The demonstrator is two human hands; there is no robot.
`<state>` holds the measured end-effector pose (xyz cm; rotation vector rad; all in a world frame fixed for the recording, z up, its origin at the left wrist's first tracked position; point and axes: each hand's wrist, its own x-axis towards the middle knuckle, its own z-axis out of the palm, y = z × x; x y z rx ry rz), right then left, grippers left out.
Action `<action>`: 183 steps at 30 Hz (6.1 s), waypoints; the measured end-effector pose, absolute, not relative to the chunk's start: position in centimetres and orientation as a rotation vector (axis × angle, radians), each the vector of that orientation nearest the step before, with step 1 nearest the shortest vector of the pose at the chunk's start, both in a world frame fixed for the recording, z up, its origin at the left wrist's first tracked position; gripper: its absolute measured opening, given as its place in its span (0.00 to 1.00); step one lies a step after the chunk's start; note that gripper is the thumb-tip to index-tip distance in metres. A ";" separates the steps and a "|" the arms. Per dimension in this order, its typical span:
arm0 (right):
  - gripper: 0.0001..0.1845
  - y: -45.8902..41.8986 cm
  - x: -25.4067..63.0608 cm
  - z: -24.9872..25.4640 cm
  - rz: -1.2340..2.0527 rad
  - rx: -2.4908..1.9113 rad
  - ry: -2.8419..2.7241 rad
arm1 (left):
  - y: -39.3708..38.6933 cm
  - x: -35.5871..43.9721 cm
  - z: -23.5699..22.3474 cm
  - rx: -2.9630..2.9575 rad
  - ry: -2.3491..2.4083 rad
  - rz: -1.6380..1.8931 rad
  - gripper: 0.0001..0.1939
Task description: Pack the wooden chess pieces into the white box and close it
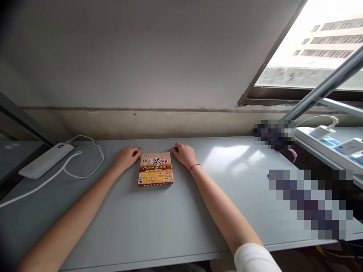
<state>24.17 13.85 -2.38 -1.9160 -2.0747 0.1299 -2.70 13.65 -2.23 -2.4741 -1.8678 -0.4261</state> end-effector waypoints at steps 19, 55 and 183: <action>0.13 12.6 24.6 -2.7 0.096 -1.767 -2.144 | 13.2 -3.2 -2.8 -2.489 -1.815 -0.472 0.13; 0.14 12.5 24.7 -2.4 0.118 -1.778 -2.152 | 12.9 -3.0 -2.5 -2.513 -1.861 -0.478 0.13; 0.23 6.3 22.6 2.0 0.849 -1.650 -1.839 | 3.9 -1.0 0.4 -2.848 -1.794 -0.946 0.14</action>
